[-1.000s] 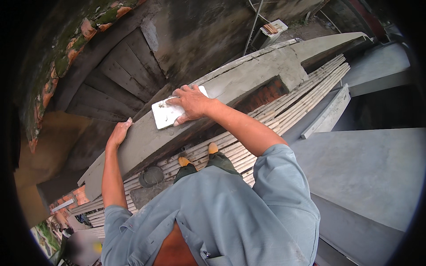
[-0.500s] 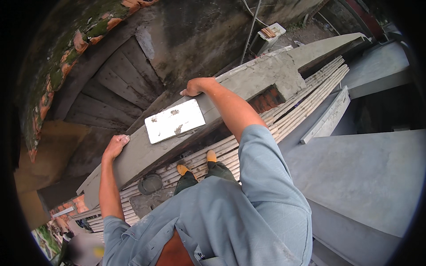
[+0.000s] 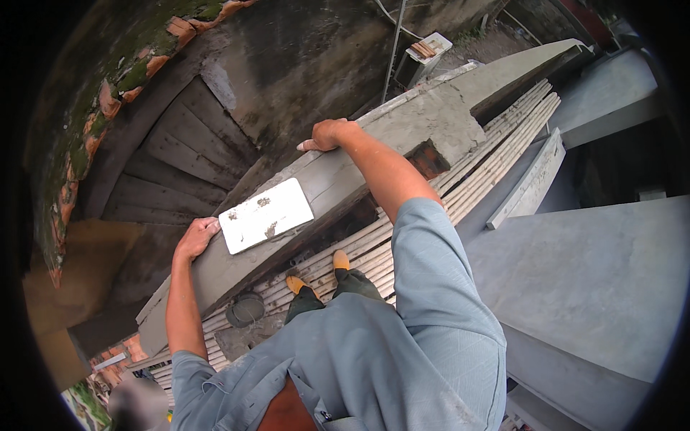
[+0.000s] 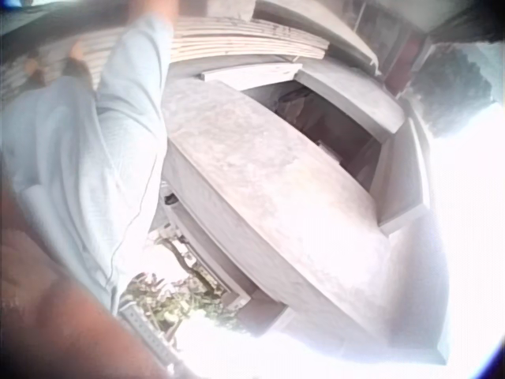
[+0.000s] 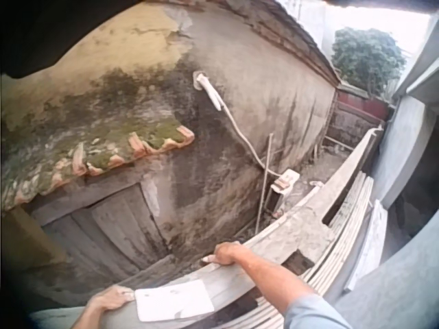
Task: The person applies wet cement to a brick wall using a trowel, then smooths the surface with a float. The person works on a single wall section, repeatedly spreading and leveling the cement.
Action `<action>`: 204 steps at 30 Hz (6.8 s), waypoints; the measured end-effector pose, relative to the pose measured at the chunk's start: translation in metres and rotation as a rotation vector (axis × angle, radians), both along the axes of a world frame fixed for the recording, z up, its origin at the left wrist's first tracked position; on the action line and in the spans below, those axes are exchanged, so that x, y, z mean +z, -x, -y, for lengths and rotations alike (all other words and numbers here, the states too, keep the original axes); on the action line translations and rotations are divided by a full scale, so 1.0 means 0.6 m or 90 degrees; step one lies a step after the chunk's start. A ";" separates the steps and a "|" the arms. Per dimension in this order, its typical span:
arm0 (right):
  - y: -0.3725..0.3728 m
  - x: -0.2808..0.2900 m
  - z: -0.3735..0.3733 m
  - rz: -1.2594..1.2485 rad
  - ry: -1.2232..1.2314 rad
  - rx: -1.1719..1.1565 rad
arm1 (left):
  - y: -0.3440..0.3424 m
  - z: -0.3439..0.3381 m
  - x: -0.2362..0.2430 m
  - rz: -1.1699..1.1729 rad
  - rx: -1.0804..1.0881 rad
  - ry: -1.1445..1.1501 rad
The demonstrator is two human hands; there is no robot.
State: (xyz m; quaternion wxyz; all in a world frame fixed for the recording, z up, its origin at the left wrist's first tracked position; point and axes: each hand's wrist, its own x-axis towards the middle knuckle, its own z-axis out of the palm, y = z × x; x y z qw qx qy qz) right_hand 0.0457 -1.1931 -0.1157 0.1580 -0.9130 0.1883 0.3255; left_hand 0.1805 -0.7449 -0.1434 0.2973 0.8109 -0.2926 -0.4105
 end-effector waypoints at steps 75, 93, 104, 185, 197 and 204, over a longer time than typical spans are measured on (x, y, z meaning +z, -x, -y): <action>0.011 -0.068 0.032 0.211 0.107 0.102 | 0.051 0.001 0.009 0.122 0.024 -0.122; 0.007 -0.067 0.032 0.201 0.095 0.082 | 0.051 -0.002 0.010 0.160 0.014 -0.095; 0.008 -0.011 -0.016 0.195 -0.071 0.054 | 0.033 0.004 -0.002 0.134 -0.019 -0.001; -0.009 -0.078 -0.048 0.321 -0.172 -0.016 | 0.191 -0.184 0.050 0.503 0.288 -0.071; -0.002 -0.062 -0.058 0.312 -0.223 -0.004 | 0.128 -0.592 0.046 0.478 0.626 -0.450; -0.001 -0.067 -0.060 0.349 -0.270 0.007 | 0.133 -0.429 0.023 0.525 0.480 -0.307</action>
